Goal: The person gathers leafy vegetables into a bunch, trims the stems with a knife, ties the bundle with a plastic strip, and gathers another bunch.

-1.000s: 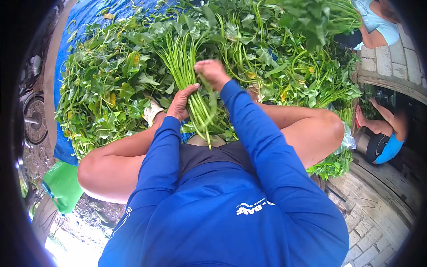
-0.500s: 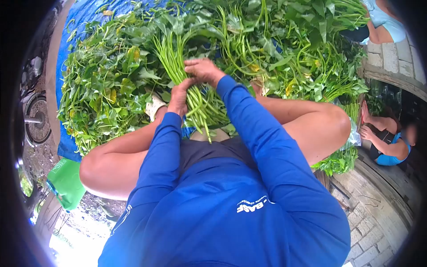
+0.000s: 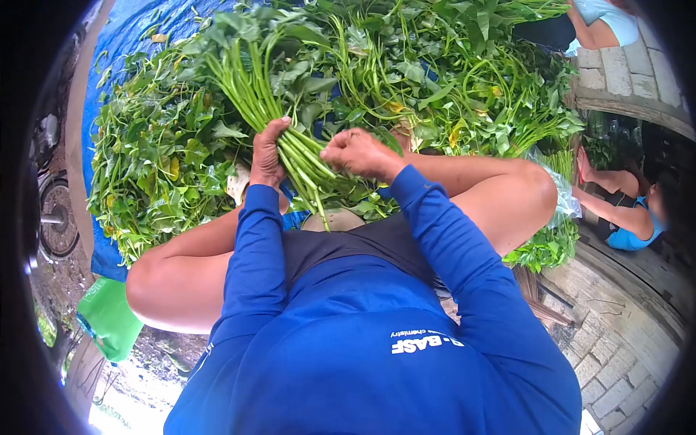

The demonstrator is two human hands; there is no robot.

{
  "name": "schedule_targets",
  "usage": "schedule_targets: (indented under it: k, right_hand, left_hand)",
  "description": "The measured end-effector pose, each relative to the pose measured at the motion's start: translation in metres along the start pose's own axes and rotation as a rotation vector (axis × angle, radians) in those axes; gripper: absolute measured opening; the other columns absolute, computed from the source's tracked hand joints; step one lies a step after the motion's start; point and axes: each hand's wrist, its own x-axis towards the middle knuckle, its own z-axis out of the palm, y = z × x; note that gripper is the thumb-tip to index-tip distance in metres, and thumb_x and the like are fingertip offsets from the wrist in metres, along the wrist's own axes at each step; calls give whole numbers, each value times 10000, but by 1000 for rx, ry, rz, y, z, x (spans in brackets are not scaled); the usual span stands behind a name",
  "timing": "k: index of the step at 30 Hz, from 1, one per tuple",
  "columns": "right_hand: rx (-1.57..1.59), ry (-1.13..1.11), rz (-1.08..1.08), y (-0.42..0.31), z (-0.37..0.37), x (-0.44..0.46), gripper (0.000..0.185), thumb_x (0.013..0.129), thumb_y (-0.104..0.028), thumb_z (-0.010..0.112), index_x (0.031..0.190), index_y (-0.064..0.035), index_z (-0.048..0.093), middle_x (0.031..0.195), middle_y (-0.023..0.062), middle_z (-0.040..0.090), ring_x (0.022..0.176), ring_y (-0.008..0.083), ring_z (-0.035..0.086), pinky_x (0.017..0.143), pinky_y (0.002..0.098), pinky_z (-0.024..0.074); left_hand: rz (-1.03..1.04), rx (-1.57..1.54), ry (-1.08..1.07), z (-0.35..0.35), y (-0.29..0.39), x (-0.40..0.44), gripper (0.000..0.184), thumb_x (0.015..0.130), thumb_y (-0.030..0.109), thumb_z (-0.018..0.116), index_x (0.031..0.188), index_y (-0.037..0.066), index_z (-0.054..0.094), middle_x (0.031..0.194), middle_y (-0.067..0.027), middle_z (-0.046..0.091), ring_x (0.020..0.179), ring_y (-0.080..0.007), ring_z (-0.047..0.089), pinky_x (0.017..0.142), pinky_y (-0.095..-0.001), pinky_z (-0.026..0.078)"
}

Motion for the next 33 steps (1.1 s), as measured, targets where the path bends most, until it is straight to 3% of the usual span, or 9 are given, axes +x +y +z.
schedule_targets:
  k: [2,9,14,17,20,22,24,30,33]
  right_hand:
    - [182,-20,-147,37,17,10,220,1017,-252,742,1051,-35,751,873,-9,738,732,73,643,685,255,521]
    - [314,164,-42,20,11,12,252,1036,-317,733,956,-77,731,829,-22,695,684,60,588,597,291,466]
    - [-513,610,-432,-3,48,-19,636,1021,-610,635,681,-82,729,550,158,587,495,370,596,531,498,468]
    - [-438,361,-408,26,47,-14,616,1059,-564,593,742,-62,756,625,109,681,543,238,657,587,431,512]
    - [-279,123,-49,19,-10,26,746,1040,-697,504,903,-37,823,816,143,755,727,270,700,728,394,553]
    - [-47,662,-337,15,-34,63,698,1054,-628,526,767,-11,681,696,148,629,676,290,610,722,417,508]
    - [-283,863,-141,15,-68,100,401,967,-425,641,885,-33,671,933,241,738,862,411,700,828,492,543]
    - [-566,823,-16,38,-94,178,308,866,-312,686,1062,-85,758,1105,252,755,1032,427,724,917,495,574]
    - [-579,712,-205,40,-118,181,304,875,-289,678,1056,-54,745,1093,253,756,1017,420,726,917,476,572]
  left_hand:
    - [76,30,18,-1,4,3,162,898,179,784,952,45,711,796,-39,692,647,-171,678,624,-330,586]
    - [109,13,85,11,28,-7,160,887,159,793,960,30,734,816,-30,706,683,-166,689,663,-317,578]
    - [149,9,136,13,36,-1,152,891,158,787,946,24,743,811,-45,717,666,-167,693,639,-325,576]
    - [164,32,149,-3,49,10,157,885,148,791,944,11,742,798,-53,714,647,-174,690,622,-328,573]
    - [218,83,182,-9,63,8,179,879,158,803,933,0,739,797,-72,718,646,-180,692,602,-320,567]
    - [204,89,193,-11,70,7,184,881,170,802,925,2,739,785,-69,716,632,-177,686,598,-312,561]
    - [164,104,191,-8,75,2,186,884,180,799,917,7,740,770,-63,712,617,-171,680,595,-306,556]
    - [205,112,178,-8,81,-1,169,888,179,783,915,18,739,741,-38,677,593,-159,658,584,-307,552]
    - [179,112,152,-12,84,-1,178,882,177,782,930,12,737,752,-47,689,592,-160,661,588,-313,560]
